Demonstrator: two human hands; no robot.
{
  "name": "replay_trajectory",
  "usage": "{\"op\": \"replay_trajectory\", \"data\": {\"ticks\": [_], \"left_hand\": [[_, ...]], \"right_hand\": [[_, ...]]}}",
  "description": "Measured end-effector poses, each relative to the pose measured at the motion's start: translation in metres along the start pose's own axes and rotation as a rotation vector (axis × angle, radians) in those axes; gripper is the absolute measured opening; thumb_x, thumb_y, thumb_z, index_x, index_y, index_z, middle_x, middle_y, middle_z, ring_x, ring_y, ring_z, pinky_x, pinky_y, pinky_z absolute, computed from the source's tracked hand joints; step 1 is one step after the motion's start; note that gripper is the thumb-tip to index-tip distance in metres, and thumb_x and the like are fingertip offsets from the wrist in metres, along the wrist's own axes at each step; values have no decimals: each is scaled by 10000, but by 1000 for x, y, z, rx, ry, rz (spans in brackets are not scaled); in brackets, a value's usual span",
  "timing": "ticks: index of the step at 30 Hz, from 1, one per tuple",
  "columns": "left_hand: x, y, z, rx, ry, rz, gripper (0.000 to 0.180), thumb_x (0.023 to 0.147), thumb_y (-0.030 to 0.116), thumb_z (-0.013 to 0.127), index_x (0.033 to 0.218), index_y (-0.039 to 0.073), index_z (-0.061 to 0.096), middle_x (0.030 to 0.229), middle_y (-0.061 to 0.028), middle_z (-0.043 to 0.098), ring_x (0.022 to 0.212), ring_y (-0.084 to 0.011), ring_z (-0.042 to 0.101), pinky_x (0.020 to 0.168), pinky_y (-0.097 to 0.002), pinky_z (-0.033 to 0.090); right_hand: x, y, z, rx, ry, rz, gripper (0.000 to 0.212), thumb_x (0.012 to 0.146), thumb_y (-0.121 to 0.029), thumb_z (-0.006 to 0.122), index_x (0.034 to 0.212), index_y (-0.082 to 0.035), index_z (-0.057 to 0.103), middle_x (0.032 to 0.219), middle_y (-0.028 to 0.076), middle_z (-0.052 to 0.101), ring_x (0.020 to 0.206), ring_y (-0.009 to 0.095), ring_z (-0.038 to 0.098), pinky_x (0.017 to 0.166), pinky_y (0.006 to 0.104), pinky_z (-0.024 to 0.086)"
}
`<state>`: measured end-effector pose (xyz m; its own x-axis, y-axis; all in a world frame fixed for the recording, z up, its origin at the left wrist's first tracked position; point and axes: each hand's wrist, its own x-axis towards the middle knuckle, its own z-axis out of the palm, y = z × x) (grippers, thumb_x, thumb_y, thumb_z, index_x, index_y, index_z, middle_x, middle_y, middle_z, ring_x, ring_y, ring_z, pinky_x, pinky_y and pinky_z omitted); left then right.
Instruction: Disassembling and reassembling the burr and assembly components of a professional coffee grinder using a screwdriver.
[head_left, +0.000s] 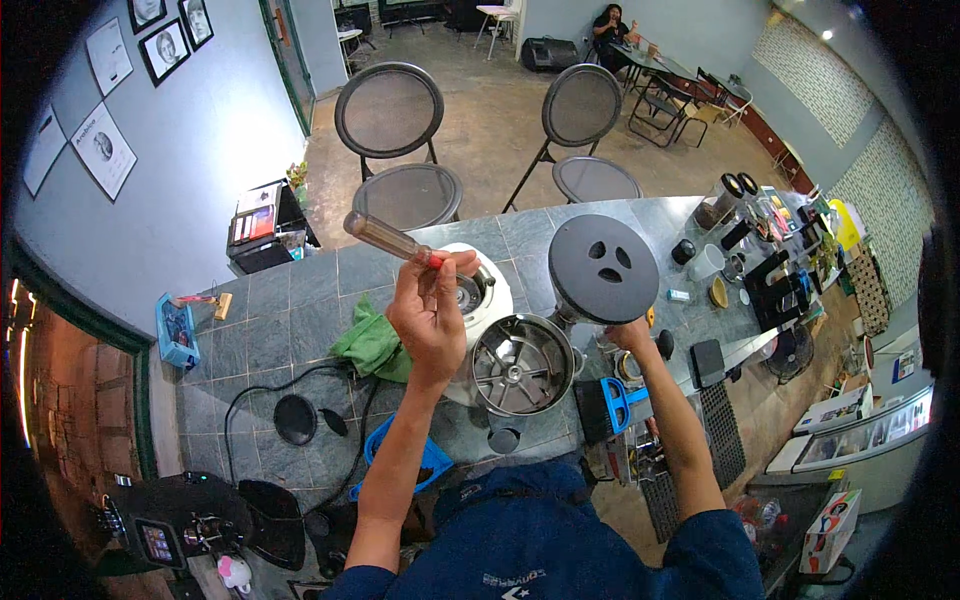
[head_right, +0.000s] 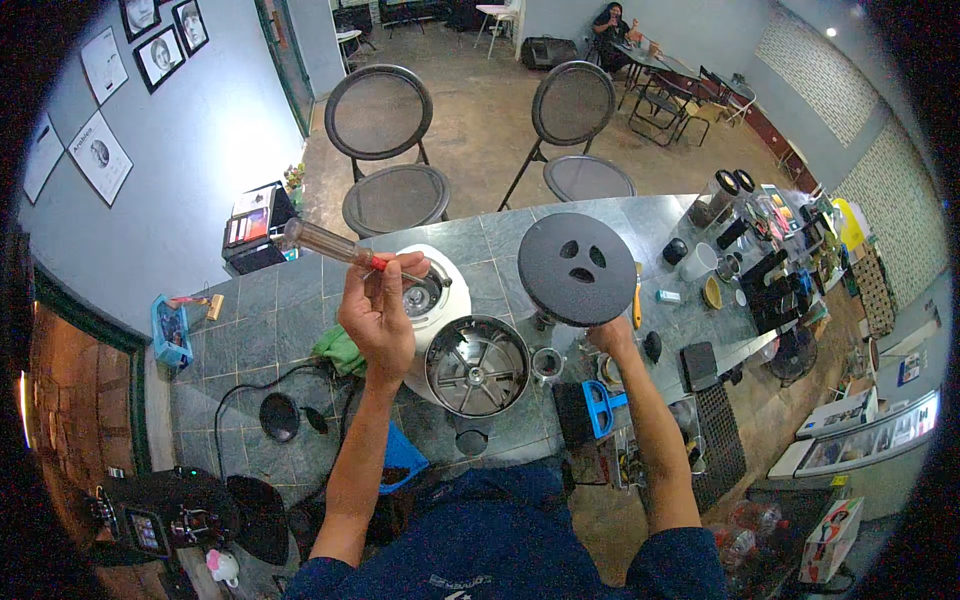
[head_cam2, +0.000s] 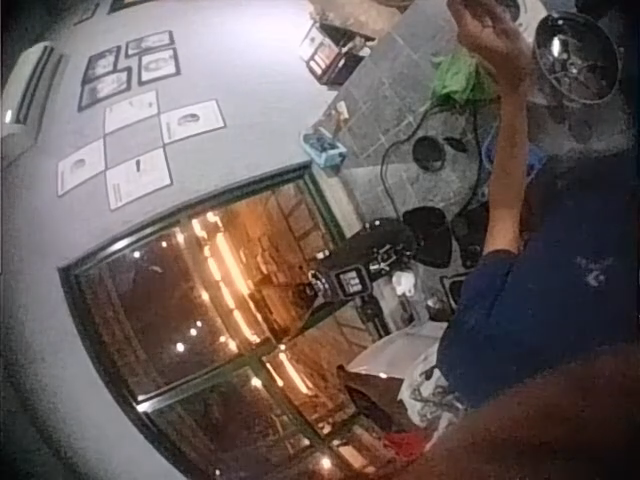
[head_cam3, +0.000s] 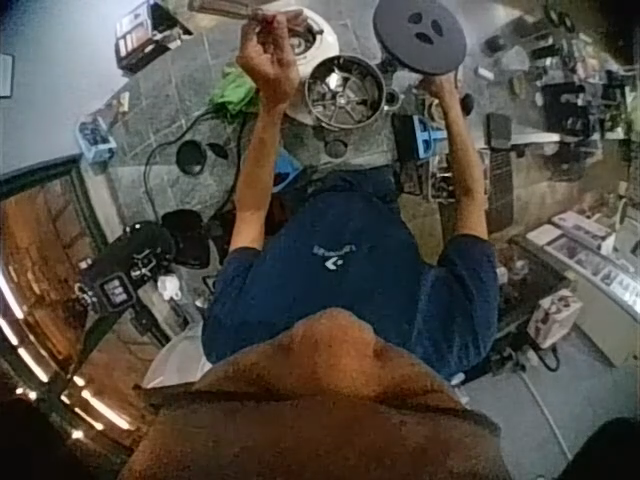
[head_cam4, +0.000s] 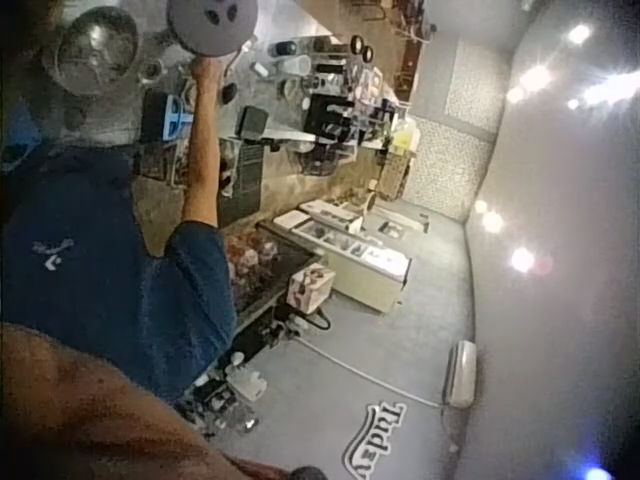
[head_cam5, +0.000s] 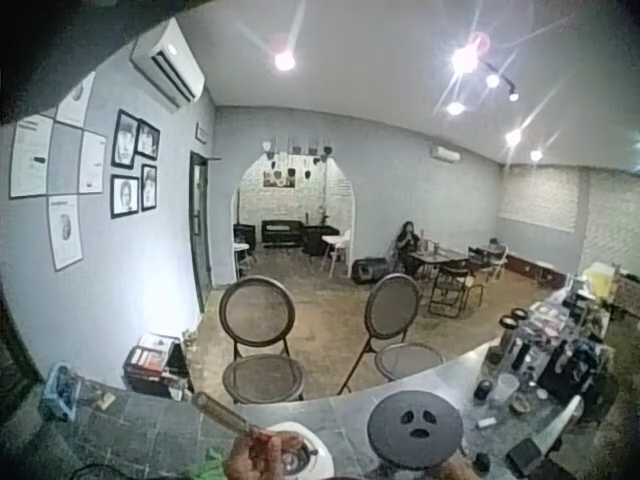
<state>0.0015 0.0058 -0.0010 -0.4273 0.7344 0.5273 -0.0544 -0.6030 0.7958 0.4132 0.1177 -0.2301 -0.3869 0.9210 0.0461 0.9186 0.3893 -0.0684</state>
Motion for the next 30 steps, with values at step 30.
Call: {"op": "replay_trajectory", "data": {"ticks": [30], "left_hand": [[3,4,0,16,-15,4,106,1102,41,579,1127,-56,615,1056,-189,787,1000,-241,790,912,-346,623]], "right_hand": [[-7,8,12,512,-61,39,457,774,-76,804,1213,-47,679,1231,239,690,1111,451,658,978,510,525]]}}
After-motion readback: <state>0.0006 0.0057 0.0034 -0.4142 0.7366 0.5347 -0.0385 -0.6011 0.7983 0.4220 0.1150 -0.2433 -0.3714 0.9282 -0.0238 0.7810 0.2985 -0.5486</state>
